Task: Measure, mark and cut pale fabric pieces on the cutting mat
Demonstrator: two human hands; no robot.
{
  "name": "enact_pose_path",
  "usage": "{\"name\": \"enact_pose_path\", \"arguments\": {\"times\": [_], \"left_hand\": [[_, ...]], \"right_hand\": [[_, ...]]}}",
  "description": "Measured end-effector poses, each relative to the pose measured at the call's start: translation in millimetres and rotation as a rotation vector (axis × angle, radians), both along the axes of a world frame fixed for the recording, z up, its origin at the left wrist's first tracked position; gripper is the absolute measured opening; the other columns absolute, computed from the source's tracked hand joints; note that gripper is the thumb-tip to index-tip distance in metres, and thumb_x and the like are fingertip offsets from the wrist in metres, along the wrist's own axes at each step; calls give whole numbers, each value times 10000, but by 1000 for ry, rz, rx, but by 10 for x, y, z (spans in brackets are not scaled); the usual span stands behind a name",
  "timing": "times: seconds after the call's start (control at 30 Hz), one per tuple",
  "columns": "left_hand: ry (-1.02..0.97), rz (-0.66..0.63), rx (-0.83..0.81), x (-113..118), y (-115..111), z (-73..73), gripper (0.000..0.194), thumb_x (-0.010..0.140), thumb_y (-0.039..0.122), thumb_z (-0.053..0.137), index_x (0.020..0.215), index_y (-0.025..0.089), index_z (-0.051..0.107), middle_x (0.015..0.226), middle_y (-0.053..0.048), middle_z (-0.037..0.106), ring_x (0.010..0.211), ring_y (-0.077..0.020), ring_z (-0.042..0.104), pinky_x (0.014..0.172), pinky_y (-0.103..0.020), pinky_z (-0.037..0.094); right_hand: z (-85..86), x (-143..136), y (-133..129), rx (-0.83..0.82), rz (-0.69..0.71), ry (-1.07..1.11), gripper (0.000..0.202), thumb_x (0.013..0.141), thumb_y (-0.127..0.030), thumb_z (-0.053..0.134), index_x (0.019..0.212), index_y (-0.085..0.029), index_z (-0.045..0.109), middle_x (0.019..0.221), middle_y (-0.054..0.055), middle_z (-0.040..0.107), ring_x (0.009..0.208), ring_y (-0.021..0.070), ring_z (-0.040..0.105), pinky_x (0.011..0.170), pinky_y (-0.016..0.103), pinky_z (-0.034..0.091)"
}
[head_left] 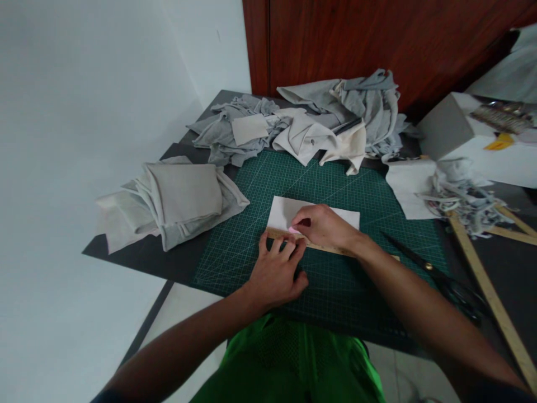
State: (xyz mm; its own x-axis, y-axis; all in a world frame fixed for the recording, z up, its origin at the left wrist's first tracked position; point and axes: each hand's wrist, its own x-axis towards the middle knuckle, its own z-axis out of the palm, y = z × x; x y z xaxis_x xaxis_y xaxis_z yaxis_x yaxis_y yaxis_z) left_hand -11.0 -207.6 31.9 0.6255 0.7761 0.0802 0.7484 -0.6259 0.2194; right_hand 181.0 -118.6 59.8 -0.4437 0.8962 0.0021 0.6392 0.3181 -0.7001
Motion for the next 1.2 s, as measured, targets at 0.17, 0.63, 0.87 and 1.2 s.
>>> {"name": "enact_pose_path", "arguments": {"times": [0.17,0.63,0.87,1.2], "left_hand": [[10,-17,5,11,10,3,669,971,460,528,1560,145,481,1489,-173,583,1364,-392,472,1236,-698,202],[8,6,39,135,-1,26,628,952,459,535,1464,95,558,1533,-206,531,1424,-388,433,1238,-624,242],[-39,-68,10,225,27,-3,644,954,422,514,1409,-30,573,1478,-241,576,1351,-347,508,1170,-456,396],[-3,-38,12,288,-5,35,678,932,470,544,1430,10,562,1428,-263,589,1321,-405,517,1136,-540,417]], "right_hand": [[2,124,-51,15,-32,-2,193,838,-77,661,824,-215,794,823,15,770,711,144,676,674,268,469],[-56,38,-108,71,-29,40,173,873,-95,666,845,-211,792,858,32,771,758,151,689,712,268,493],[27,667,-345,101,-91,-58,211,855,-82,635,807,-218,788,849,43,782,776,177,716,742,288,518],[-168,277,-288,183,-90,79,149,915,-144,661,859,-212,782,866,44,752,782,170,677,752,290,510]]}}
